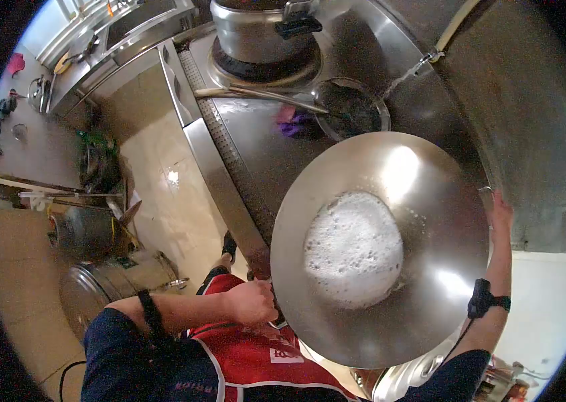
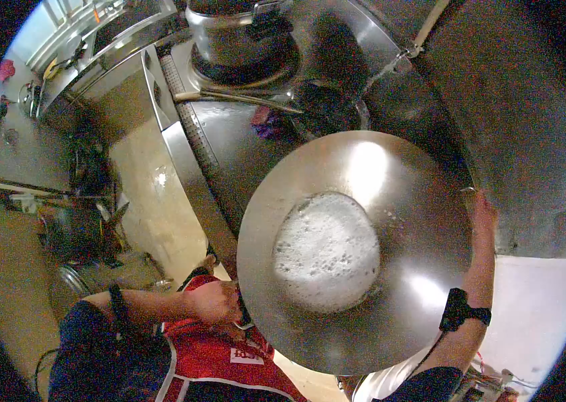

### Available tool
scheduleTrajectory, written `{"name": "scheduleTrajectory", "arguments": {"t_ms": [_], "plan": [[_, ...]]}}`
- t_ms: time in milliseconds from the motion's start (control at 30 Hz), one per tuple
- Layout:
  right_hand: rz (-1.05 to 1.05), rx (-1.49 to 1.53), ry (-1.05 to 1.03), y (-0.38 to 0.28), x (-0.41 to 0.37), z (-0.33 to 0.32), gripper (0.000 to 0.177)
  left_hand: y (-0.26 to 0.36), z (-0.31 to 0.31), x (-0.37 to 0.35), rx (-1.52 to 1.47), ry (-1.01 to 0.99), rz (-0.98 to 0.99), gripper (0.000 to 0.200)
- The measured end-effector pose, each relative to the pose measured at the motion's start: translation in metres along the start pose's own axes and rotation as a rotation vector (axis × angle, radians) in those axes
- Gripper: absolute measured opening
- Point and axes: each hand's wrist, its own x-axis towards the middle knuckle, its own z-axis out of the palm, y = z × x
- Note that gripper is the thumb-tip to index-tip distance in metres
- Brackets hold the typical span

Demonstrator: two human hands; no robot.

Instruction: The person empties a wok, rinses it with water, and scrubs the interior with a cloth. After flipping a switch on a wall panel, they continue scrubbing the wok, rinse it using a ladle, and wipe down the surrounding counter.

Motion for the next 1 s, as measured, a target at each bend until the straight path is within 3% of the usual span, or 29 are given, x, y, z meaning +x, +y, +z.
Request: {"name": "scheduleTrajectory", "arguments": {"t_ms": [100,133,167,200,267,300,367,400,500,567,700,733,767,867,1000], "plan": [[0.141,-0.034,-0.098,-0.108,-0.032,-0.044,0.083,-0.021,-0.011,-0.009,-0.025,-0.015,0.009,0.048],[0.29,0.01,-0.135,-0.141,-0.038,-0.052,0.08,-0.031,-0.012,-0.015,-0.035,-0.009,0.015,0.048],[0.44,0.055,-0.17,-0.161,-0.039,-0.056,0.078,-0.042,-0.01,-0.021,-0.057,0.084,0.083,0.046],[0.442,0.038,-0.164,-0.15,-0.034,-0.05,0.078,-0.052,-0.011,-0.027,-0.08,0.178,0.159,0.045],[0.124,-0.139,0.222,-0.104,-0.018,-0.026,0.072,-0.068,-0.024,-0.042,-0.121,0.229,0.172,0.044],[0.124,-0.158,0.22,-0.136,-0.022,-0.035,0.072,-0.079,-0.032,-0.051,-0.147,0.273,0.175,0.042],[0.304,-0.307,-0.026,-0.22,-0.033,-0.058,0.078,-0.1,-0.049,-0.067,-0.168,0.17,0.158,0.042],[0.306,-0.326,-0.026,-0.229,-0.029,-0.059,0.078,-0.109,-0.055,-0.073,-0.172,0.06,0.134,0.042],[0.263,-0.432,-0.064,-0.2,-0.001,-0.061,0.076,-0.128,-0.058,-0.077,-0.174,0.083,0.165,0.045],[0.143,-0.709,-0.123,-0.168,0.017,-0.066,0.061,-0.136,-0.059,-0.076,-0.209,0.096,0.173,0.046],[-0.047,-0.915,-0.254,-0.215,0.026,-0.07,0.045,-0.163,-0.06,-0.087,-0.275,0.103,0.225,0.047],[0.042,-0.748,-0.186,-0.245,0.02,-0.068,0.052,-0.169,-0.06,-0.091,-0.284,0.105,0.223,0.047],[0.129,-0.58,-0.117,-0.265,0.017,-0.065,0.072,-0.175,-0.059,-0.095,-0.307,0.126,0.238,0.046],[0.162,-0.5,-0.214,-0.261,0.028,-0.066,0.073,-0.19,-0.067,-0.104,-0.303,0.123,0.24,0.046],[0.083,-0.792,-0.366,-0.261,0.05,-0.072,0.078,-0.206,-0.075,-0.108,-0.334,0.035,0.211,0.053]]}}
